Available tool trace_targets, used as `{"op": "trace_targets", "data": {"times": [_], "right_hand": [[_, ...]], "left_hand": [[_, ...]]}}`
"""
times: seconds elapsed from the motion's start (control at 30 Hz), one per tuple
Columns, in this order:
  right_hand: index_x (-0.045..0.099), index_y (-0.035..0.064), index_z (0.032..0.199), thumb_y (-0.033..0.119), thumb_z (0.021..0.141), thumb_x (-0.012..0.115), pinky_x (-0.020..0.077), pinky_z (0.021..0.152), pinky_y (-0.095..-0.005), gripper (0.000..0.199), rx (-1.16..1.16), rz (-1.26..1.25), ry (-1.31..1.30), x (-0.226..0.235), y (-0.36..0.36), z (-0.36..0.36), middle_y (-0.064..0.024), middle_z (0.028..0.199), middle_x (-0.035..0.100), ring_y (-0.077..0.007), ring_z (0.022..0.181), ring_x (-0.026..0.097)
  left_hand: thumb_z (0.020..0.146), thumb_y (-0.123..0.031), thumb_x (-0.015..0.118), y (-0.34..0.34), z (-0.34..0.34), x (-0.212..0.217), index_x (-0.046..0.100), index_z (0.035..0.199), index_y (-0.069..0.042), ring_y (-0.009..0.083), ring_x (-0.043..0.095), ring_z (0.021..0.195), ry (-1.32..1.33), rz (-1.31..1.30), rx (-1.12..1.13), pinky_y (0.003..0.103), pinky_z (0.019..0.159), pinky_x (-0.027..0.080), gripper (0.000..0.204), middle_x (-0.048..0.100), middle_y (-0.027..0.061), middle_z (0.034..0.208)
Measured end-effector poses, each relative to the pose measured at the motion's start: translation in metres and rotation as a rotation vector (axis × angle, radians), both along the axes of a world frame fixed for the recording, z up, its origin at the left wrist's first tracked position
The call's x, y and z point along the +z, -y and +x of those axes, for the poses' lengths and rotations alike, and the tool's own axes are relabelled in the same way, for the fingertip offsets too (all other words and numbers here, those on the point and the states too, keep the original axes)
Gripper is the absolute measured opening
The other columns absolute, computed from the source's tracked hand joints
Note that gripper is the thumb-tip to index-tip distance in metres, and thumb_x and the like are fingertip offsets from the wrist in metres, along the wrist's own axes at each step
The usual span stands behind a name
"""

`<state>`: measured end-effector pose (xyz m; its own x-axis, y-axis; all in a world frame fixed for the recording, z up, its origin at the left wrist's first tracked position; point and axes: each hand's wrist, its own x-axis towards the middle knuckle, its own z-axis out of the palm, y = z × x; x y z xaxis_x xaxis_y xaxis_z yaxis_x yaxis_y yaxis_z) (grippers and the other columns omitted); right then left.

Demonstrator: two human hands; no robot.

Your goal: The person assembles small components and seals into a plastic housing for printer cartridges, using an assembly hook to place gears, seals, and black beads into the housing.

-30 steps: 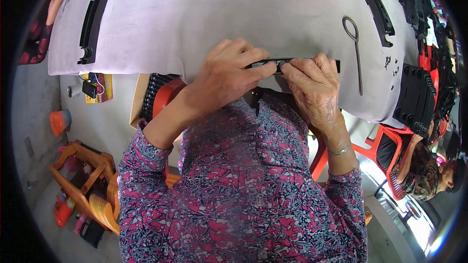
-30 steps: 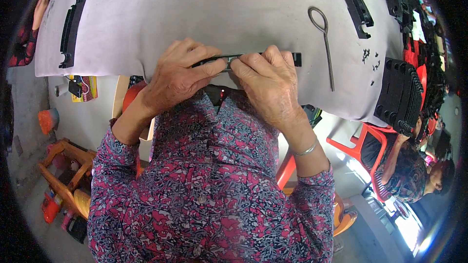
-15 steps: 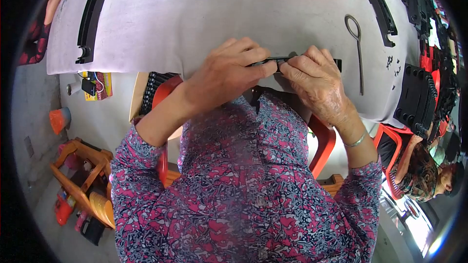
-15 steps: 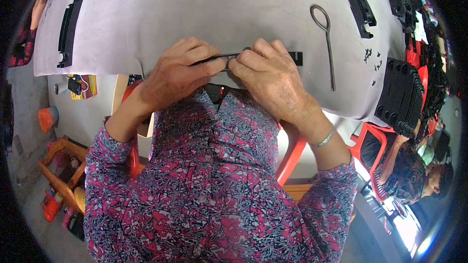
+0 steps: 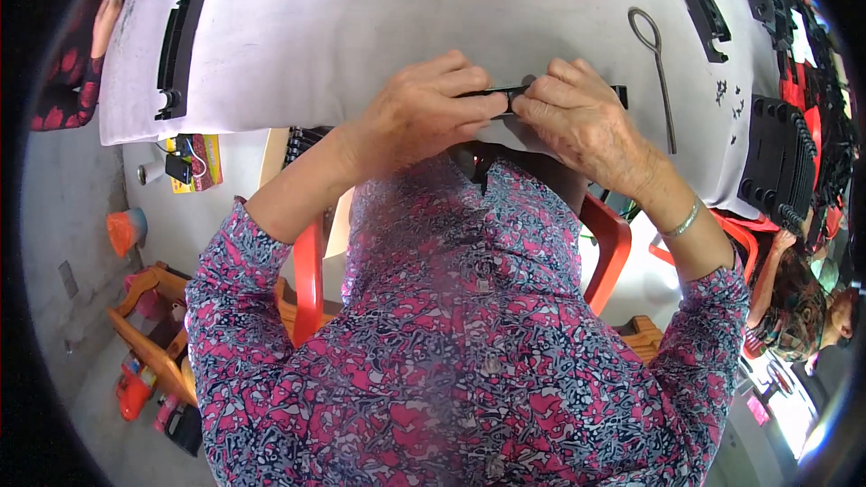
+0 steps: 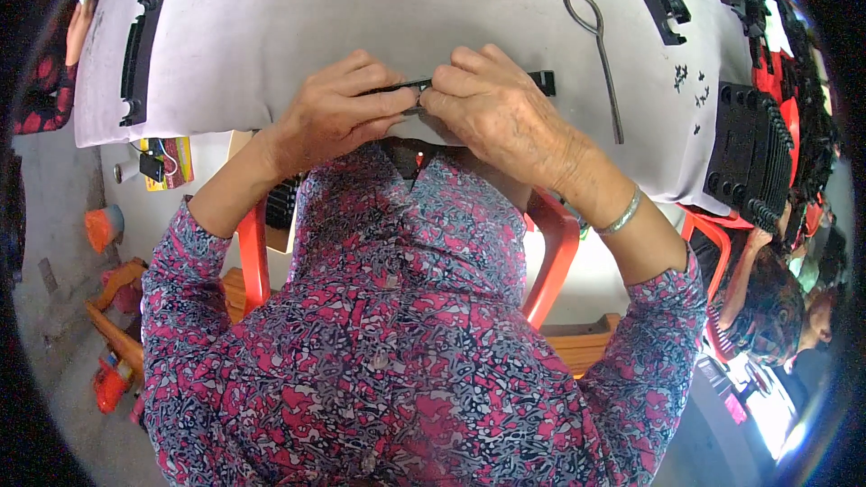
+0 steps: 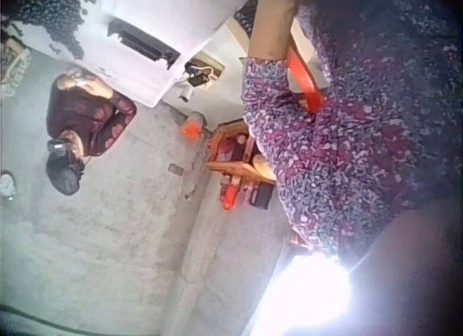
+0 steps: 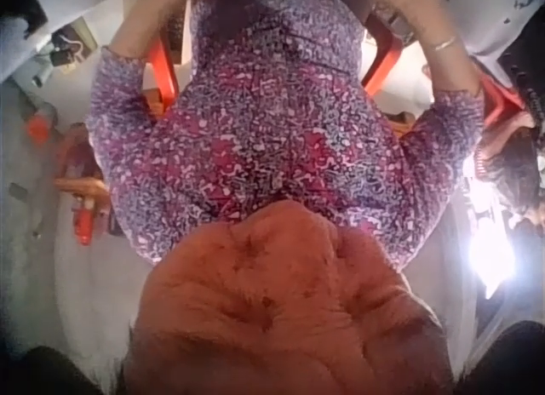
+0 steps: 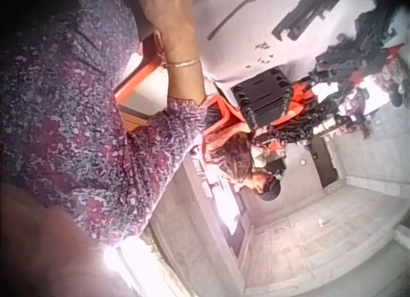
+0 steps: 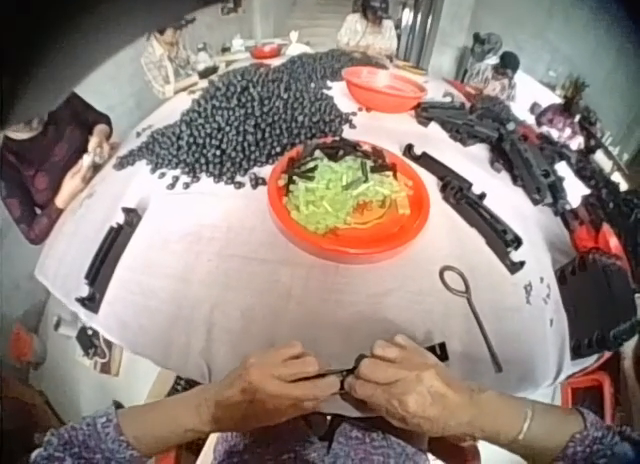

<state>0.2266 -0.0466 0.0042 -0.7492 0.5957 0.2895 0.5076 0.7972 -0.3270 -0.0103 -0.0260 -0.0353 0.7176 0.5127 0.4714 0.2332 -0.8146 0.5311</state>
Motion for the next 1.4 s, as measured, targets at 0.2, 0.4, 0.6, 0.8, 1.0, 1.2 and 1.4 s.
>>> {"op": "trace_targets", "data": {"times": [0.2,0.4,0.6,0.8,1.0,1.2,1.4], "right_hand": [[0.068,0.0062,0.091,0.008,0.072,0.069,0.0417,0.073,-0.0339,0.019,-0.103,0.010,-0.019,0.001,0.010,-0.001,-0.0040,0.079,0.049,-0.0218,0.084,0.050],[0.070,0.0005,0.095,0.007,0.086,0.070,0.0524,0.069,-0.0340,0.011,-0.611,-0.051,-0.387,0.005,0.012,0.032,-0.0124,0.085,0.066,-0.0267,0.076,0.064],[0.068,-0.0011,0.107,0.023,0.083,0.075,0.0544,0.076,-0.0353,0.035,-1.040,-0.072,-0.070,-0.001,-0.022,0.102,-0.0158,0.098,0.069,-0.0268,0.084,0.068],[0.066,-0.0030,0.110,0.026,0.079,0.078,0.0547,0.079,-0.0370,0.044,-1.059,-0.234,-0.094,-0.017,-0.049,0.106,-0.0161,0.096,0.071,-0.0274,0.084,0.070],[0.066,-0.0018,0.106,0.021,0.080,0.075,0.0542,0.078,-0.0370,0.036,-1.111,-0.357,-0.162,-0.016,-0.052,0.098,-0.0133,0.089,0.072,-0.0259,0.083,0.070],[0.065,-0.0033,0.106,0.016,0.082,0.070,0.0530,0.077,-0.0367,0.031,-1.006,-0.257,-0.061,-0.017,-0.049,0.094,-0.0166,0.086,0.071,-0.0275,0.082,0.070],[0.063,-0.0037,0.112,0.013,0.088,0.066,0.0504,0.075,-0.0336,0.030,-0.858,-0.604,-0.360,-0.010,-0.046,0.108,-0.0102,0.090,0.069,-0.0199,0.080,0.065]], "left_hand": [[0.073,-0.007,0.075,0.004,0.001,-0.004,0.068,0.101,-0.007,0.0288,0.060,0.084,-0.019,0.038,0.039,0.039,0.075,0.050,0.029,0.063,0.0082,0.096],[0.073,-0.010,0.077,0.014,0.006,0.011,0.068,0.103,-0.006,0.0301,0.061,0.088,0.046,0.014,0.108,0.040,0.076,0.049,0.031,0.063,0.0091,0.099],[0.073,-0.012,0.078,0.020,0.025,0.027,0.065,0.110,-0.007,0.0306,0.061,0.084,0.009,-0.116,0.265,0.040,0.073,0.048,0.040,0.061,0.0102,0.099],[0.075,-0.011,0.077,0.021,0.046,0.031,0.065,0.106,-0.008,0.0300,0.061,0.080,-0.071,-0.104,0.287,0.040,0.070,0.048,0.034,0.061,0.0081,0.095],[0.076,-0.008,0.074,0.028,0.046,0.015,0.067,0.097,-0.008,0.0276,0.062,0.082,-0.002,-0.004,0.314,0.039,0.070,0.048,0.022,0.062,0.0060,0.096],[0.075,-0.005,0.073,0.029,0.048,0.014,0.067,0.094,-0.007,0.0263,0.063,0.083,-0.043,0.031,0.310,0.038,0.071,0.049,0.020,0.063,0.0062,0.097],[0.075,-0.003,0.070,0.037,0.058,0.005,0.068,0.096,-0.007,0.0278,0.063,0.089,-0.001,0.093,0.397,0.040,0.078,0.048,0.021,0.063,0.0089,0.099]]}}
